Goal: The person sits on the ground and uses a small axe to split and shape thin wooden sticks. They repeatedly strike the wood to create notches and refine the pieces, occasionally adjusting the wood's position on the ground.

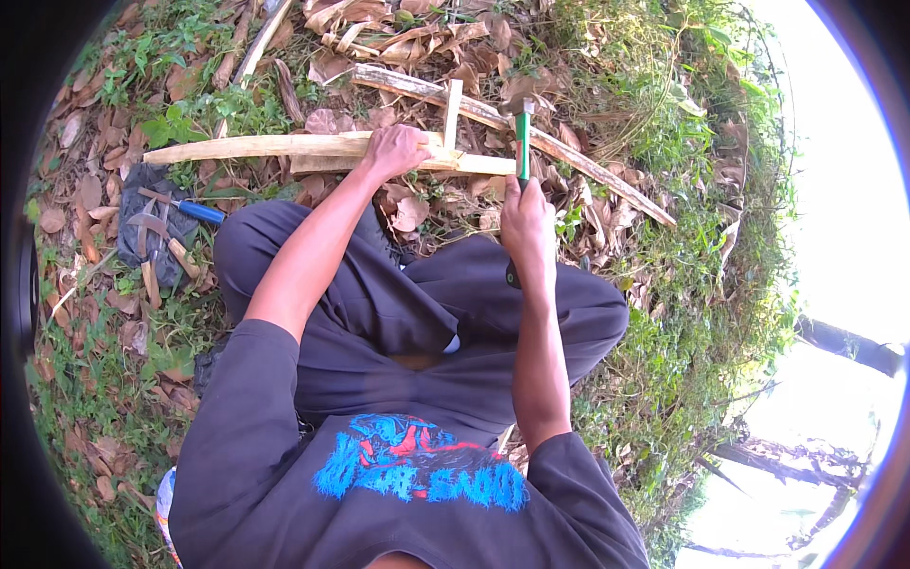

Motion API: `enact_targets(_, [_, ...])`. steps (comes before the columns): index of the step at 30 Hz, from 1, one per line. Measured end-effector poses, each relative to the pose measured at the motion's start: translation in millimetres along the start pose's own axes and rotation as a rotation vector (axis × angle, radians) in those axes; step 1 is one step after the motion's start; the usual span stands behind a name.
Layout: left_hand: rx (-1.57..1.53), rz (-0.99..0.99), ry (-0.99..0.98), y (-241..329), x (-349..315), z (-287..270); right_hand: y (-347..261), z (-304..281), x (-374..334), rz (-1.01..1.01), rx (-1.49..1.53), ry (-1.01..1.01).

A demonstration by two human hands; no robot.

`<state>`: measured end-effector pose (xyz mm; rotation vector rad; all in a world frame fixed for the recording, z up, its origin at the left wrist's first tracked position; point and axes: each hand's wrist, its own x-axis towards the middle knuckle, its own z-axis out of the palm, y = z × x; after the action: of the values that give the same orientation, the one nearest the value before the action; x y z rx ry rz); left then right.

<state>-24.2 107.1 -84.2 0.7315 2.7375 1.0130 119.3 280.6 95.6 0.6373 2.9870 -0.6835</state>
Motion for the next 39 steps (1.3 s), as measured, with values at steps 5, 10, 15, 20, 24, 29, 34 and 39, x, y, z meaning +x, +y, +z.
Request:
enact_targets(5, [0.022, 0.037, -0.024, -1.4, -0.1, 9.8, 20.0, -11.6, -18.6, 0.131, 0.132, 0.016])
enact_targets(10, [0.087, 0.128, -0.027, -0.3, 9.5, 4.9, 47.8, 1.2, -31.6, 0.325, 0.355, -0.103])
enact_targets(15, [-0.05, 0.232, 0.116, 29.4, 32.3, -4.5, 86.9, 17.3, -42.2, 0.428, 0.529, -0.162])
enact_targets(20, [-0.216, 0.195, -0.089, 64.7, 53.3, 8.9, 91.0, 19.0, -45.9, 0.51, 0.679, -0.187])
enact_targets(24, [-0.187, 0.215, -0.145, 64.1, 51.3, 22.4, 85.9, 12.0, -44.8, 0.495, 0.674, -0.192])
enact_targets(29, [-0.254, 0.244, -0.157, 61.2, 43.8, 23.5, 96.4, 19.7, -40.2, 0.423, 0.566, -0.219])
enact_targets(34, [-0.345, 0.275, -0.036, 57.9, 37.2, 19.6, 95.8, 17.5, -40.6, 0.421, 0.534, -0.238])
enact_targets(39, [-0.378, 0.232, -0.01, 61.1, 32.3, 22.7, 97.5, 19.6, -43.9, 0.362, 0.523, -0.193])
